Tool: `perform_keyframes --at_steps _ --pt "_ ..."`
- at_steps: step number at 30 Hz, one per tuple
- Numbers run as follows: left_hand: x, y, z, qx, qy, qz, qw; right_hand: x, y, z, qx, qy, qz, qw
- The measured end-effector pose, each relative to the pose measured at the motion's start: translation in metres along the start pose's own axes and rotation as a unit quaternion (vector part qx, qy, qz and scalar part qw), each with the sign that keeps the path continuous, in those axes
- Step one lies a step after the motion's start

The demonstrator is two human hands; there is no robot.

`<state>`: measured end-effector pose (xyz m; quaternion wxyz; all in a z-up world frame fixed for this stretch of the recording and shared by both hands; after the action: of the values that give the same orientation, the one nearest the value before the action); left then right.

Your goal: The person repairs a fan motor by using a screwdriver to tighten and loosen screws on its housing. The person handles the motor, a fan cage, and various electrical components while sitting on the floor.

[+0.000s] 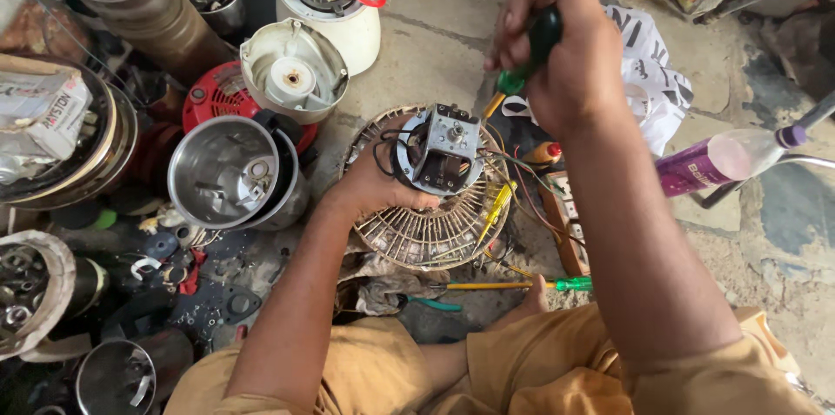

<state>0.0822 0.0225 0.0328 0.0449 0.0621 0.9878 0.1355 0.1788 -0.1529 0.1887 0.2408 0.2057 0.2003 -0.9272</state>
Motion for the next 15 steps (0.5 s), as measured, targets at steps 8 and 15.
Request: perform_keyframes --at_steps 8,15 --pt "0.003 0.000 0.002 -0.001 0.023 -0.001 1.000 -0.009 -0.017 0.026 -0.077 0.108 -0.048 0.990" --pt "0.003 0.001 0.002 0.040 0.029 0.020 0.999 -0.014 -0.066 -0.006 -0.036 0.078 -0.020 0.996"
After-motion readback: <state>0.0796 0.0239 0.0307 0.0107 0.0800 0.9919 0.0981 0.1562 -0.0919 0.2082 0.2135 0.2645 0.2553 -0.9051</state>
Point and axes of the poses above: each hand's wrist, its own x-axis away from the middle knuckle, its own y-axis out of the back of the hand, z = x × y, the point moved 6 cm from there along -x, towards the middle knuckle, and after that the axes turned 11 degrees about y, right-handed, at the moved point
